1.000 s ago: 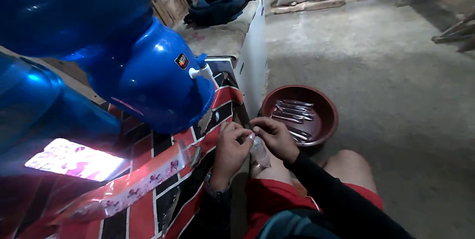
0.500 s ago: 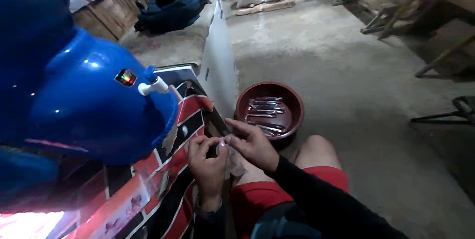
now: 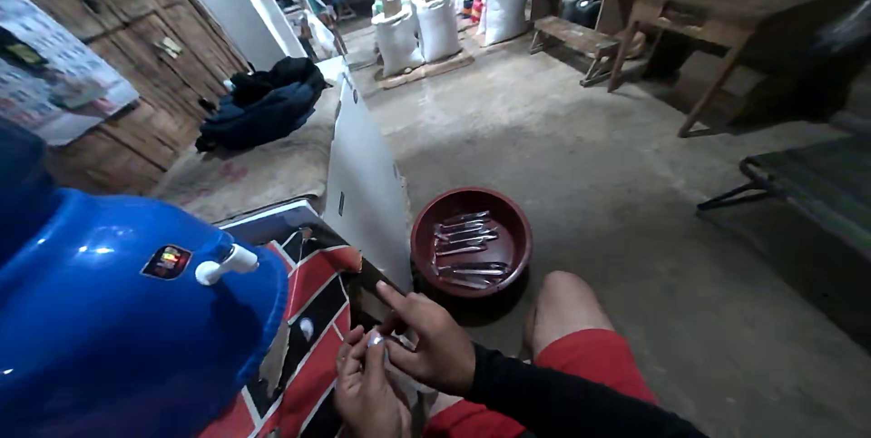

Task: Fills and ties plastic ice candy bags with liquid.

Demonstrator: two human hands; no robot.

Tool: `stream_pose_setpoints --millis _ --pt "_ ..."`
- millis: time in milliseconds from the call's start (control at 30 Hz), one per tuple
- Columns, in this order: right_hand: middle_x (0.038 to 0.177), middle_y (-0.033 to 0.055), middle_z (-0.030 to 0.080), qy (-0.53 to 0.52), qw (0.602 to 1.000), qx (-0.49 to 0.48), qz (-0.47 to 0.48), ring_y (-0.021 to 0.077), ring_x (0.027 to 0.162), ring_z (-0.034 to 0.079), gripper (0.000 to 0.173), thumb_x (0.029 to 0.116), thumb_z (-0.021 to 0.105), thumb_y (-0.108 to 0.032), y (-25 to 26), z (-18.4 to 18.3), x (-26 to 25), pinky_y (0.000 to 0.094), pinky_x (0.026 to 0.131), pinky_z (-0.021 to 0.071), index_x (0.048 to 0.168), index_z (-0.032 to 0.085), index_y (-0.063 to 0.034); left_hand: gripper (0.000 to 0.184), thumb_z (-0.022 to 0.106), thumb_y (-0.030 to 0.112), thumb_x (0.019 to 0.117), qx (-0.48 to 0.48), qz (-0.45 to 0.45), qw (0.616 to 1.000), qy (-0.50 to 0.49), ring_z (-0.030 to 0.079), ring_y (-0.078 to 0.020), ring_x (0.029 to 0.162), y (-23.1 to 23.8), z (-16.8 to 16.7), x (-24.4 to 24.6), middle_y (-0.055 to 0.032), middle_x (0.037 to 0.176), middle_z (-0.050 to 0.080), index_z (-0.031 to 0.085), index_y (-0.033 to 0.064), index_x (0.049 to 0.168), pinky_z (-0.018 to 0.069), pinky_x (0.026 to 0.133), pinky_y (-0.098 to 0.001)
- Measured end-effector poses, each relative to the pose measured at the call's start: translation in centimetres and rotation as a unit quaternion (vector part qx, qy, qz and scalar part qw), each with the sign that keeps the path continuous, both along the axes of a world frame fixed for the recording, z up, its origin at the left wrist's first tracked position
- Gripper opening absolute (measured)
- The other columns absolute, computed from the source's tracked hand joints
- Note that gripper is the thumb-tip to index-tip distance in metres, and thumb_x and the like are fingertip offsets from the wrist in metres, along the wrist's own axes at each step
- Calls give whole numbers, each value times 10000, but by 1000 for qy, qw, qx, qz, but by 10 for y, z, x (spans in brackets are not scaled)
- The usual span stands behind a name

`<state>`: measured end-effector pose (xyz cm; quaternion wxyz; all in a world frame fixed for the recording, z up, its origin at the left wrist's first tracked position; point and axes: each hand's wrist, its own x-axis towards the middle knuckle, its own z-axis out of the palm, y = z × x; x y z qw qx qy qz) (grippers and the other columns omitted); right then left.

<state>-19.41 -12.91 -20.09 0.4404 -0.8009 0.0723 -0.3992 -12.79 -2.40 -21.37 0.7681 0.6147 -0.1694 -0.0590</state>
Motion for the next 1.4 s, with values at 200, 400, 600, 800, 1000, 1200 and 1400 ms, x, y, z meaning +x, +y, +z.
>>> stream_pose_setpoints --millis 200,400,600,800,1000,1200,1400 --pt "990 54 736 49 988 133 62 130 849 700 715 939 704 -140 -8 2 1 327 808 616 1585 400 -96 69 712 60 896 -35 -43 995 -86 632 -175 1064 6 -22 13 -96 1218 613 720 26 955 594 866 -286" --pt "993 46 749 67 981 161 78 112 838 706 567 955 687 -146 -16 -2 6 318 801 615 1496 533 -78 74 657 114 969 -39 -99 992 -69 603 -157 1072 2 -27 20 -47 1175 599 708 63 985 563 927 -300" --pt "1106 41 744 50 995 47 75 135 1089 672 234 970 704 -144 -22 -18 11 323 1008 548 1193 767 -111 203 496 106 1060 -120 -142 978 98 675 -118 880 -2 -25 21 -39 990 692 689 43 1051 598 797 -296" --pt "1028 5 747 -6 999 8 32 138 1038 667 86 926 743 -120 -17 -23 14 325 964 551 1000 788 -116 216 525 149 1052 -96 -128 981 112 683 -152 909 0 -21 21 -69 1044 706 704 31 1077 597 812 -338" --pt "1161 124 696 -83 990 60 93 228 1156 635 111 908 675 -9 0 -12 9 387 1026 538 1000 738 -7 195 554 146 1035 -78 -109 987 91 681 -130 851 11 5 4 -33 957 697 725 55 1017 606 775 -313" --pt "1149 140 681 -98 976 165 104 214 1129 649 87 975 644 -20 11 -34 14 371 985 571 1011 703 34 123 550 98 1003 -58 -64 992 95 665 -142 828 3 -11 8 -57 948 668 654 48 1042 594 704 -301" --pt "1201 159 670 -117 970 185 102 229 1163 641 74 968 651 1 7 -35 18 379 1000 568 1006 699 43 209 478 15 976 -66 -107 992 10 634 -146 998 -3 -19 17 -30 1095 646 644 96 1073 577 814 -303"
